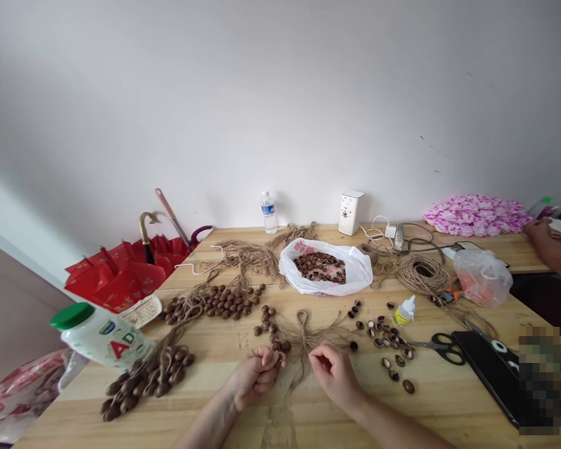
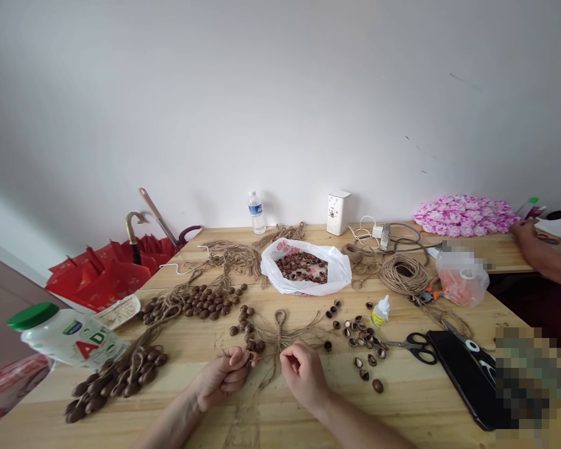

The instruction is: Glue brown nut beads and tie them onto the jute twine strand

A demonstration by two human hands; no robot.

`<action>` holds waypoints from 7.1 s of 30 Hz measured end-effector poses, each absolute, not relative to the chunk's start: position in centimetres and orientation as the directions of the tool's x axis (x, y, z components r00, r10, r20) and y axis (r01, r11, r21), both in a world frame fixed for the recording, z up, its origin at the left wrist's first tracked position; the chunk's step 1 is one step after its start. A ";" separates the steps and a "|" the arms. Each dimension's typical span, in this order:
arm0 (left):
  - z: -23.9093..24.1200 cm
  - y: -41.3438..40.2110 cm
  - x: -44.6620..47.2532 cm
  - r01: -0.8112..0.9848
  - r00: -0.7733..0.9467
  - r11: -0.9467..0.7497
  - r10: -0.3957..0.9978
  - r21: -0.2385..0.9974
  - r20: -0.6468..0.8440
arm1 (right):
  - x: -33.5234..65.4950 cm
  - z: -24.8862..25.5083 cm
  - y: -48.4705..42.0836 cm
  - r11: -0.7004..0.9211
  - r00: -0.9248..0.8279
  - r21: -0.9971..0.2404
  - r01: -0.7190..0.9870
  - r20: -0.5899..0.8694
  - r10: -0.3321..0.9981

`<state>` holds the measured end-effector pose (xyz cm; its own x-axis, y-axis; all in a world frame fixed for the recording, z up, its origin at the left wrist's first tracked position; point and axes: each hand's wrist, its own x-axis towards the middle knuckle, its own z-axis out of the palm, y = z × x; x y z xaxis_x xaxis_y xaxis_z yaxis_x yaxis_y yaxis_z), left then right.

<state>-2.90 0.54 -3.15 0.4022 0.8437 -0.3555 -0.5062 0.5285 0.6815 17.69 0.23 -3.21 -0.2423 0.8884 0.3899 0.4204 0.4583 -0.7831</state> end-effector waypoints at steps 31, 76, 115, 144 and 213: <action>-3.3 0.6 -2.9 -0.481 0.392 0.518 0.849 0.707 -0.355 | 17.7 -3.2 0.2 0.458 -0.238 -0.787 0.414 0.392 0.889; -1.5 0.4 -3.8 0.214 0.150 -0.192 0.975 0.958 0.162 | 17.8 -2.1 0.4 0.524 -0.236 -0.739 0.423 0.468 0.852; -2.1 -6.4 -0.5 0.611 0.305 -0.513 0.856 0.604 0.418 | 19.7 0.2 -3.5 0.758 -0.746 -0.271 0.593 0.169 0.644; -2.0 -0.8 0.6 0.722 0.595 -0.660 0.745 0.207 0.302 | 23.2 -0.2 -2.2 0.630 -0.584 -0.396 0.668 0.247 0.774; 0.0 -3.2 1.7 -0.660 0.313 0.353 0.932 0.664 -0.184 | 16.2 3.9 -3.2 0.768 -0.332 -0.491 0.411 0.704 0.628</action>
<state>1.71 -3.19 0.04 0.3133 0.9317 -0.1836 -0.6596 0.3526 0.6638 16.17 -3.16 3.88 -0.3315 0.6276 0.7044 0.4108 0.7682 -0.4911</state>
